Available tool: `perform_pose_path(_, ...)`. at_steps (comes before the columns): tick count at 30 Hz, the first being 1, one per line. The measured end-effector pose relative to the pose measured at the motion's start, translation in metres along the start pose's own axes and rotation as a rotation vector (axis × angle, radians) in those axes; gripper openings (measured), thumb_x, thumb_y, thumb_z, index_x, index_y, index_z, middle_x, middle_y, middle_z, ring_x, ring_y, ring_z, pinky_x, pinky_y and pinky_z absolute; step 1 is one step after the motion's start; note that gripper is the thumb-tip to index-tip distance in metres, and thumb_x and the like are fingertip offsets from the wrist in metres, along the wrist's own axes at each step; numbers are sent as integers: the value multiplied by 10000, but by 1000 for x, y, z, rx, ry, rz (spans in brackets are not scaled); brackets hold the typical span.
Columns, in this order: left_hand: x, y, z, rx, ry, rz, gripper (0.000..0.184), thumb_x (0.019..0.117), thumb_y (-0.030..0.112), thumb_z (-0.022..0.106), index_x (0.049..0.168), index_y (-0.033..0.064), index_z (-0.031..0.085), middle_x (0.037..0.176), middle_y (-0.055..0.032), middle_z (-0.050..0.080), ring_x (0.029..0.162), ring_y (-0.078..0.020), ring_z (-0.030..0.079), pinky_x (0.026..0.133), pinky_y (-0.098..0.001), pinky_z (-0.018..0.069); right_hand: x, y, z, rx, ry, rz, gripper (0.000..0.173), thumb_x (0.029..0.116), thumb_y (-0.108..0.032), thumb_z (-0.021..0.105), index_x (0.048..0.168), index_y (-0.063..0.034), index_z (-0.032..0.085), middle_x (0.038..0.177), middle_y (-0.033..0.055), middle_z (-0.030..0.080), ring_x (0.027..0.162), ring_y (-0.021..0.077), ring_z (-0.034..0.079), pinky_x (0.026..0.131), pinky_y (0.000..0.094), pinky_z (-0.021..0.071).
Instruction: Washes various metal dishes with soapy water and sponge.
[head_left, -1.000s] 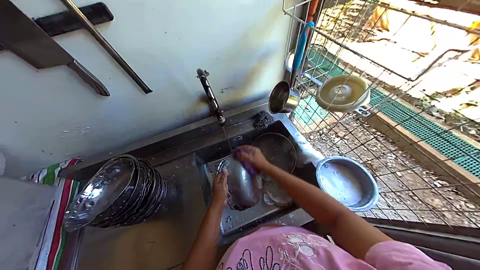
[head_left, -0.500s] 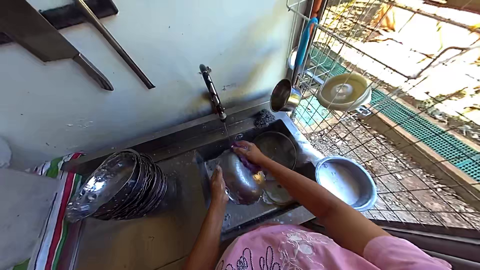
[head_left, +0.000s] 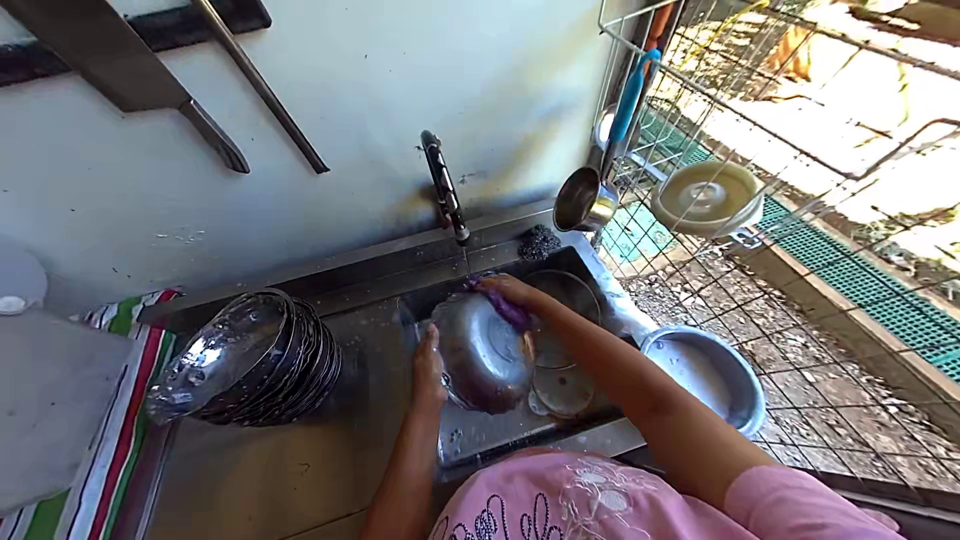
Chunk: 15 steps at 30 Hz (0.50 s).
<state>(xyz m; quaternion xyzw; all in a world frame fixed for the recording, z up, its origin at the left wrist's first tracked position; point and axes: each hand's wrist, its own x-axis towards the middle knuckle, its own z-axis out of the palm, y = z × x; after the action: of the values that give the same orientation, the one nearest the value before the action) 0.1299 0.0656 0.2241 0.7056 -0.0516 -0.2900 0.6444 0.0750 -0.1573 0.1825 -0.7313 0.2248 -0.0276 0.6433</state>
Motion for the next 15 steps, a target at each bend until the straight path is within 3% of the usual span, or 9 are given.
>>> perform_pose_path(2,13,0,-2,-200,165,-60,477,1125,312,344,1409,-39,499,1373,-192,571,1215,-201,571,1033,-385,466,-14,37,7,152,194,-31,386,1096,-185,374,1276,81,588,1219,180,637,1109,155,606,997,317,477)
perform_pose_path(4,25,-14,-1,-348,237,-95,508,1134,338,282,1412,-34,487,1344,-205,577,1185,-231,583,1006,-418,486,-41,67,40,173,398,-105,480,1085,-182,355,1439,119,475,1492,266,501,1402,254,481,1198,365,348)
perform_pose_path(5,29,-23,3,-387,259,-114,532,1134,359,265,1426,-34,474,1363,-223,561,1206,-269,570,1014,-458,477,-54,69,59,92,485,-139,502,1080,-180,388,1471,132,430,1550,296,425,1474,321,401,1246,409,281)
perform_pose_path(7,33,-37,13,-417,286,-125,554,1133,378,261,1480,-23,422,1449,-250,499,1300,-326,513,1073,-517,437,-65,60,92,-261,576,-290,558,1026,-224,470,1437,154,465,1541,352,402,1472,460,366,1242,538,268)
perform_pose_path(9,29,-36,22,-396,281,-110,529,1134,324,305,1482,-63,402,1486,-290,446,1351,-367,453,1117,-534,376,-64,47,104,-602,538,-527,499,954,-209,588,1331,118,601,1461,384,476,1376,576,437,1146,682,340)
perform_pose_path(11,28,-34,32,-328,201,-38,445,1125,235,354,1381,-104,487,1336,-292,551,1220,-336,543,1055,-492,440,-55,23,96,-723,374,-609,467,892,-196,672,1293,44,667,1444,351,515,1341,567,484,1086,711,391)
perform_pose_path(13,24,-30,33,-181,46,38,372,1108,152,381,1276,-116,576,1221,-269,626,1137,-312,596,1018,-468,467,-38,2,73,-600,215,-505,460,891,-173,682,1295,45,663,1460,331,511,1354,512,496,1093,673,406)
perform_pose_path(15,17,-20,24,-70,-124,58,394,1115,176,391,1292,-125,571,1293,-290,598,1216,-329,566,1075,-474,420,-24,-3,43,-318,190,-305,479,942,-199,655,1325,86,611,1409,296,565,1300,368,564,1096,528,446)
